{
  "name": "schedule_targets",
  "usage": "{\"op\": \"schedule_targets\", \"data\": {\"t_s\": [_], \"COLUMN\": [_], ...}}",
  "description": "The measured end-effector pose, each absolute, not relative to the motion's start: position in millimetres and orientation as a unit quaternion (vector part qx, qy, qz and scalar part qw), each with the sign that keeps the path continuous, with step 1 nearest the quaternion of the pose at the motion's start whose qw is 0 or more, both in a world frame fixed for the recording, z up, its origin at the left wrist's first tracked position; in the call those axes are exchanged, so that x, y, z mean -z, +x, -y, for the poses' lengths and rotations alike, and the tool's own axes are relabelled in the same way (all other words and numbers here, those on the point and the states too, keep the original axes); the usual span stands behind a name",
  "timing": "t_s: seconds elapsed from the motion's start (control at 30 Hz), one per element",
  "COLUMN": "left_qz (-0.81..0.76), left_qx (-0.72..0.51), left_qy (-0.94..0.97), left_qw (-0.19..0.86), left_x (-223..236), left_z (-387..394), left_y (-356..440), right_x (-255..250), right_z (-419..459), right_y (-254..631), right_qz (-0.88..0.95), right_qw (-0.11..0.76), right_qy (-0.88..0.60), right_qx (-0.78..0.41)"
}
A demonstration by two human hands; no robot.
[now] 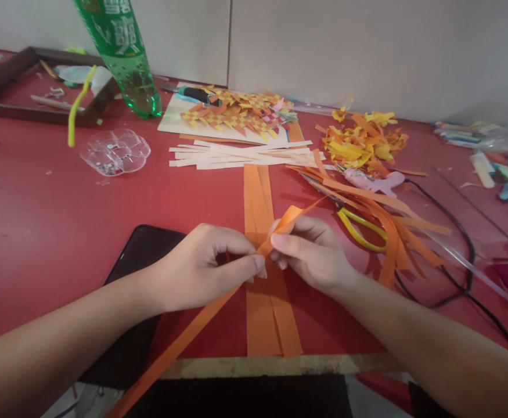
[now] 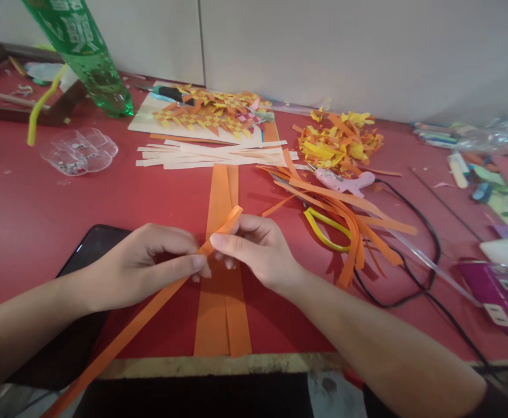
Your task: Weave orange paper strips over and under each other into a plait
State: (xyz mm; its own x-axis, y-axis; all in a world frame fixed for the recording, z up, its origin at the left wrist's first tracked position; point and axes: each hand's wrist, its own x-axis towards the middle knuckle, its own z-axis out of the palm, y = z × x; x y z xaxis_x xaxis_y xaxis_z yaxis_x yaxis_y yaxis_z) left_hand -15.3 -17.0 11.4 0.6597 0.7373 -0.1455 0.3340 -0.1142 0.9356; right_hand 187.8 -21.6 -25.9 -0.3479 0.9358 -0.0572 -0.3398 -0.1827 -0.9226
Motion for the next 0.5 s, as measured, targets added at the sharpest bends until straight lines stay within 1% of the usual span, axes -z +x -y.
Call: {"op": "schedule_targets", "data": {"t_s": [0.1,0.2,0.37,0.5], "left_qz": [-0.394,-0.399,-0.379,-0.358], "left_qx": [-0.165,-0.170,-0.196,-0.209], "left_qy": [0.726,0.732,0.761,0.776], "left_qw": [0.539,0.525,0.488,0.475], "left_x": [-11.4,-10.9,-9.5,-9.6], "left_z": [17.2,17.2,17.8,18.4], "left_y": [-15.1,-13.9,-12.5,-13.3], "right_x": [25.7,26.0,26.6,24.6], "right_z": [19.6,19.1,21.8,22.3], "right_y": [189.2,189.6,187.8,186.7], "right_qz": [0.411,0.420,0.475,0.492], "right_qw": [0.481,0.482,0.454,0.440], "right_qy": [-0.347,-0.347,-0.321,-0.334], "right_qx": [-0.693,-0.686,-0.682,-0.673]}}
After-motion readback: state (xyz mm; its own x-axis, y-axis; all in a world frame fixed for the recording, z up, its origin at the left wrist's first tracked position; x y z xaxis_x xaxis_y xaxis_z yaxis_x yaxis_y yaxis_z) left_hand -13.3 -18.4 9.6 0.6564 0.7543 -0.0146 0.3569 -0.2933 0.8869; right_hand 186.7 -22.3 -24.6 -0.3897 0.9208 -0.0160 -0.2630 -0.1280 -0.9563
